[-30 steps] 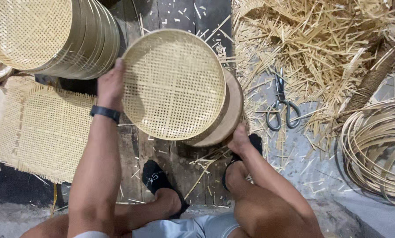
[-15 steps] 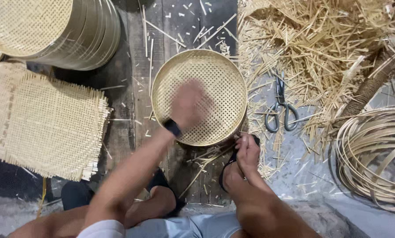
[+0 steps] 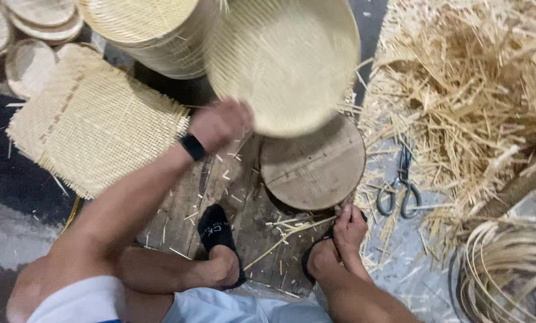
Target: The person sits on the floor and fits a square woven bamboo mat over a round wooden mold, pressing it into shape. They trim the excess mat around the rim with shears, then press a bamboo hoop ring over the edge to form a round sieve.
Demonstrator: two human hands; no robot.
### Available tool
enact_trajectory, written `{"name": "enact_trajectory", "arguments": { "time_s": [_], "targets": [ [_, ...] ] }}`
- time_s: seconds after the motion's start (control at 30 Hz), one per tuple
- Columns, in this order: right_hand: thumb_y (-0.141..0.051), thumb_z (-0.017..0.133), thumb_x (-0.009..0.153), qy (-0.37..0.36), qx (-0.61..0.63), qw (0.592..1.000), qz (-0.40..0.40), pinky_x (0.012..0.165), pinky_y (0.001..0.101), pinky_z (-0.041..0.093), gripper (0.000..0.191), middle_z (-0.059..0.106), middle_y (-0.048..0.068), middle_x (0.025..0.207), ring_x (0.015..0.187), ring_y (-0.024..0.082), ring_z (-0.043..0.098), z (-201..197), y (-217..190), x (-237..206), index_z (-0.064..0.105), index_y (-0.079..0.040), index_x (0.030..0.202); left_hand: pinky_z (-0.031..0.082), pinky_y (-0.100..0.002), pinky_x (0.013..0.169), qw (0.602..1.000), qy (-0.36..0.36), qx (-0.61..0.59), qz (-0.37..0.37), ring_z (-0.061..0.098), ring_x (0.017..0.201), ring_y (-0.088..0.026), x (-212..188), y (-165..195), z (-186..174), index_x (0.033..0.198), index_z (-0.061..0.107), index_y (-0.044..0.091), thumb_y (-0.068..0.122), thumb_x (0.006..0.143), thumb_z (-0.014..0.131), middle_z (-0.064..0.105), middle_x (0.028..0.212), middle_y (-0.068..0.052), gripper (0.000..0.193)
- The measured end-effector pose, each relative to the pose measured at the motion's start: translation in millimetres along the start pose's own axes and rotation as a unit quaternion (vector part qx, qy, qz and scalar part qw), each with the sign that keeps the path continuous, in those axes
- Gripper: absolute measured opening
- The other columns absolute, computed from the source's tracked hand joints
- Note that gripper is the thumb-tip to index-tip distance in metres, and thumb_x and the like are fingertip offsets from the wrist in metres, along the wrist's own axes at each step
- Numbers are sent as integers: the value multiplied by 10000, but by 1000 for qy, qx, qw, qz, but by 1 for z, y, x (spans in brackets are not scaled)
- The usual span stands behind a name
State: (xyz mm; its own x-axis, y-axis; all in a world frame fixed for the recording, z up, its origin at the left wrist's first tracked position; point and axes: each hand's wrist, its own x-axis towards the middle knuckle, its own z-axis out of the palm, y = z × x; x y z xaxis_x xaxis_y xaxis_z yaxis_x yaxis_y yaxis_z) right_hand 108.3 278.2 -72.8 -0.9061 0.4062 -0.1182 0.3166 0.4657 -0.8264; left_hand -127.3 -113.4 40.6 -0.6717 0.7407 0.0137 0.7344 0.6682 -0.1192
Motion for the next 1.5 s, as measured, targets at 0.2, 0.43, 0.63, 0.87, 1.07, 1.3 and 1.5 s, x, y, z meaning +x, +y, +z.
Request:
{"name": "enact_trajectory", "arguments": {
  "time_s": [0.2,0.43,0.63,0.87,1.07,1.3,1.5],
  "targets": [
    [-212,531,1071,-10,-23,1000,-8,725,342,535,269,703,83,775,731,194,673,0,7,1,687,-26,956,592,-402,874,931,253,-107,-241,728,988,-304,-11,-130,-52,1157,781,97,-97,893,646,762,1089,-131,355],
    [-215,540,1055,-14,-43,999,9,719,345,539,259,718,98,786,737,199,688,-2,-2,1,698,-20,992,579,-379,824,869,156,-213,-418,739,902,-264,-9,-161,-41,1241,755,144,-28,834,736,764,1035,-133,443],
    [-204,536,1045,-18,-34,999,12,715,346,535,252,722,102,793,736,206,690,-3,-12,0,699,-14,1011,581,-354,839,862,129,-244,-424,742,875,-221,-7,-160,-44,1256,741,170,-16,830,744,749,1067,-123,465],
    [-197,545,1056,-16,-54,998,-8,720,361,537,244,717,114,801,733,232,693,-1,-8,1,691,-16,983,478,-443,1052,870,52,-185,-454,660,1138,-314,0,-162,-42,1404,663,173,50,921,707,702,1229,-152,501],
    [-212,549,1054,-11,-42,999,-3,709,367,544,249,722,118,798,734,238,701,-1,-2,1,701,-19,1015,140,-524,1298,894,172,-17,-412,211,1589,-344,-50,-97,-8,1657,236,48,306,947,839,279,1711,-189,966],
    [-212,556,1052,-12,-39,999,-10,720,361,545,250,731,117,799,749,229,710,-3,-3,1,711,-19,1021,241,-505,1241,710,-299,-190,-609,246,1483,-447,-164,-18,20,1551,240,-53,673,754,786,238,1593,-327,1207],
    [-196,558,1061,-8,-27,999,-21,714,350,541,231,721,112,796,734,219,699,-3,-9,1,706,-20,1042,325,-509,1188,767,-225,-189,-571,259,1481,-499,-188,-15,30,1558,263,-32,627,728,849,236,1586,-360,1211]
  ]
}}
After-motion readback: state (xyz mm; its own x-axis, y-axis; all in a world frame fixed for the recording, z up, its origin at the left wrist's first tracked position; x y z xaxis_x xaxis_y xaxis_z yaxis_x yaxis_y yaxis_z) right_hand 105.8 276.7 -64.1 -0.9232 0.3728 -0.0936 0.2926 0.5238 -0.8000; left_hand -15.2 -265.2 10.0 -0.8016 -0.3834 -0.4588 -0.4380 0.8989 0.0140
